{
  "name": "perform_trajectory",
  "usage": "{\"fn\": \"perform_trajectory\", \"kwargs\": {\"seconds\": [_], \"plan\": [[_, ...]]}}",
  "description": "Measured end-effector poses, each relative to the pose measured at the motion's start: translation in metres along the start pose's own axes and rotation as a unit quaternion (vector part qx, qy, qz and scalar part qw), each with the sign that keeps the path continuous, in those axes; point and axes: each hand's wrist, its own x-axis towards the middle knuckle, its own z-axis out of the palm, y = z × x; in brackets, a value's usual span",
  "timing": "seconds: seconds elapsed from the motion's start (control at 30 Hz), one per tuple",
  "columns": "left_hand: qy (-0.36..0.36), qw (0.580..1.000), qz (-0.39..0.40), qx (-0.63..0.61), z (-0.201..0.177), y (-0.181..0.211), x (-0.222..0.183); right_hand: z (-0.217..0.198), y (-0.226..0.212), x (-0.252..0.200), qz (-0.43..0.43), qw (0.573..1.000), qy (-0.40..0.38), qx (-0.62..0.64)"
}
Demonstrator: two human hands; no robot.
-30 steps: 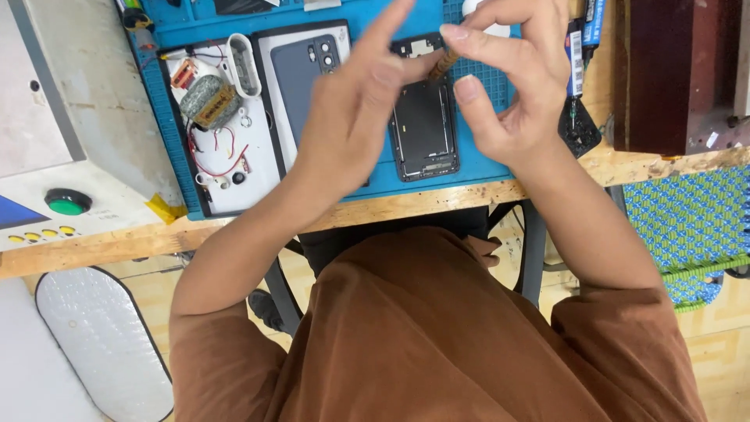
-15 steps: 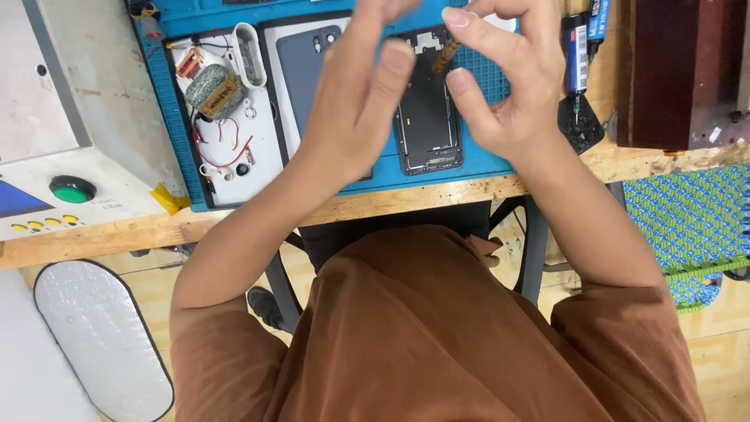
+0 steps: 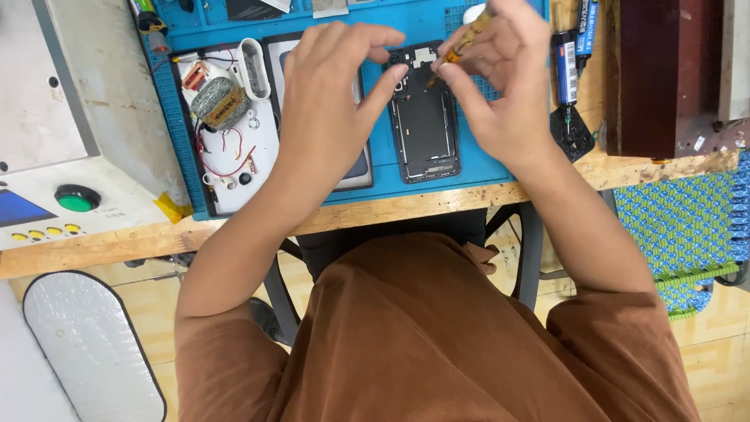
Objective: Disassembling internal components of a smartphone on a repair bench using a screwdriver and manual prying.
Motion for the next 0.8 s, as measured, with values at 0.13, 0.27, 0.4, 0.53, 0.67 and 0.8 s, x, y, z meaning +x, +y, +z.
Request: {"fn": "perform_trajectory", "kwargs": {"seconds": [0.13, 0.27, 0.4, 0.53, 0.67, 0.8], "plan": [[-0.019, 0.994, 0.06, 0.091, 0.011, -0.01, -0.003, 0.004, -0.003, 0.0, 0.025, 0.987, 0.048, 0.154], [-0.043, 0.995, 0.059, 0.064, 0.015, -0.003, -0.003, 0.006, -0.013, 0.009, -0.007, 0.982, 0.055, 0.183], [-0.039, 0.994, 0.068, 0.071, 0.01, -0.009, -0.004, 0.013, -0.017, 0.015, -0.026, 0.978, 0.058, 0.199], [-0.052, 0.992, 0.034, 0.113, -0.02, -0.019, -0.006, 0.017, -0.011, 0.017, -0.056, 0.984, 0.048, 0.16], [-0.064, 0.985, -0.015, 0.159, -0.053, -0.025, -0.013, 0.022, -0.002, 0.013, -0.053, 0.992, -0.02, 0.109], [-0.077, 0.976, -0.037, 0.201, -0.053, -0.035, -0.02, 0.026, 0.002, 0.012, -0.039, 0.992, -0.031, 0.113]]}}
